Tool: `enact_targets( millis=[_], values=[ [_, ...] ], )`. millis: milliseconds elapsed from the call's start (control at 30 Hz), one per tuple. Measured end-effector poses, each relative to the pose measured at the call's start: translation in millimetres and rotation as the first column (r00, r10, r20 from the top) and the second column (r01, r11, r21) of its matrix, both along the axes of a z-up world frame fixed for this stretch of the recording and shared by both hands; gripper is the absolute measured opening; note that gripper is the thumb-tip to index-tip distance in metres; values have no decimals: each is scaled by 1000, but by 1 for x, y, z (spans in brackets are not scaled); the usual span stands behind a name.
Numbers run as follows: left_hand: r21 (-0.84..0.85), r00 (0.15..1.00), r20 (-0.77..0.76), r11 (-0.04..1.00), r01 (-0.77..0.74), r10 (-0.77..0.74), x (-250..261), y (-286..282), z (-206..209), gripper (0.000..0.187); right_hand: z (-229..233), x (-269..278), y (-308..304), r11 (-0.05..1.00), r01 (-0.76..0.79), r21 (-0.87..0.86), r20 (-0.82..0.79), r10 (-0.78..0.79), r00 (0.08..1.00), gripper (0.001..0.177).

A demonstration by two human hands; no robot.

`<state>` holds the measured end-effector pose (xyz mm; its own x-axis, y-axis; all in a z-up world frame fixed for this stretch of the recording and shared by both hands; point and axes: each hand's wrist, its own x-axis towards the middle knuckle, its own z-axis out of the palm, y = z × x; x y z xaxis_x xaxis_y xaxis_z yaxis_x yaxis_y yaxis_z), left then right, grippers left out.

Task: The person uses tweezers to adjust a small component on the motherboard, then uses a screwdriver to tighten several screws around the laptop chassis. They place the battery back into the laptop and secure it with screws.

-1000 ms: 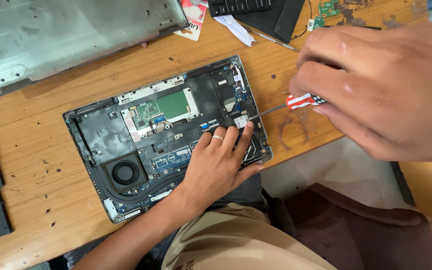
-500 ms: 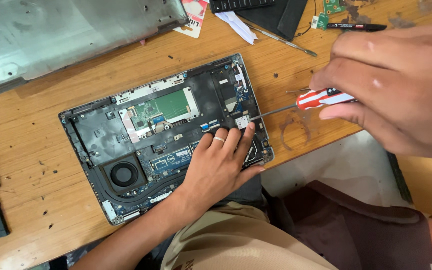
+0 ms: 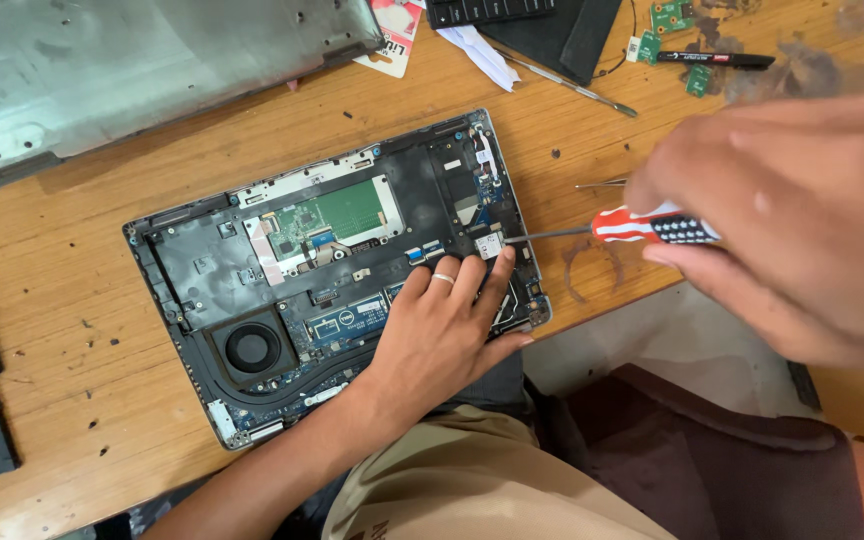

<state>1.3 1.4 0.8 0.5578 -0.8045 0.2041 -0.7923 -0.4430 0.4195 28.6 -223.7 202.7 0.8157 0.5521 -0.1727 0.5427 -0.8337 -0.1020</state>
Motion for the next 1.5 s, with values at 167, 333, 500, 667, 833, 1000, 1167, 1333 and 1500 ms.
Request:
enact_targets(
  millis=[167,333,500,667,833,1000,1167,1333,1500],
  values=[
    [-49,1000,10,999,-10,10,-1,0,-2,81,-7,-6,4,966,95,-242,-36,-107,994,36],
    [-44,1000,-17,999,2,-2,-1,1,-2,82,-7,-3,6,849,257,-462,-34,-306,951,39],
    [-59,1000,3,998,-3,3,0,1,-2,82,3,1,10,999,-15,-42,72,18,997,36],
    [-37,1000,-17,999,4,-5,-1,1,-5,82,-4,-8,17,771,322,-550,-98,-442,891,40],
    [-52,1000,1,999,-4,4,-2,0,-5,82,5,-5,4,994,78,-74,46,-74,996,36],
    [-40,1000,-3,999,0,0,-3,2,-7,84,-2,-2,9,929,256,-268,17,-261,965,37],
    [-48,1000,-12,999,-2,2,-2,1,-6,83,5,2,16,814,280,-509,38,-304,952,39],
    [-37,1000,-11,999,2,-2,-3,-1,-6,83,12,1,18,967,103,-233,56,-92,994,38],
    [-41,1000,-3,999,-4,4,-3,0,-7,84,5,-5,20,682,259,-684,-80,-423,903,36]
  ],
)
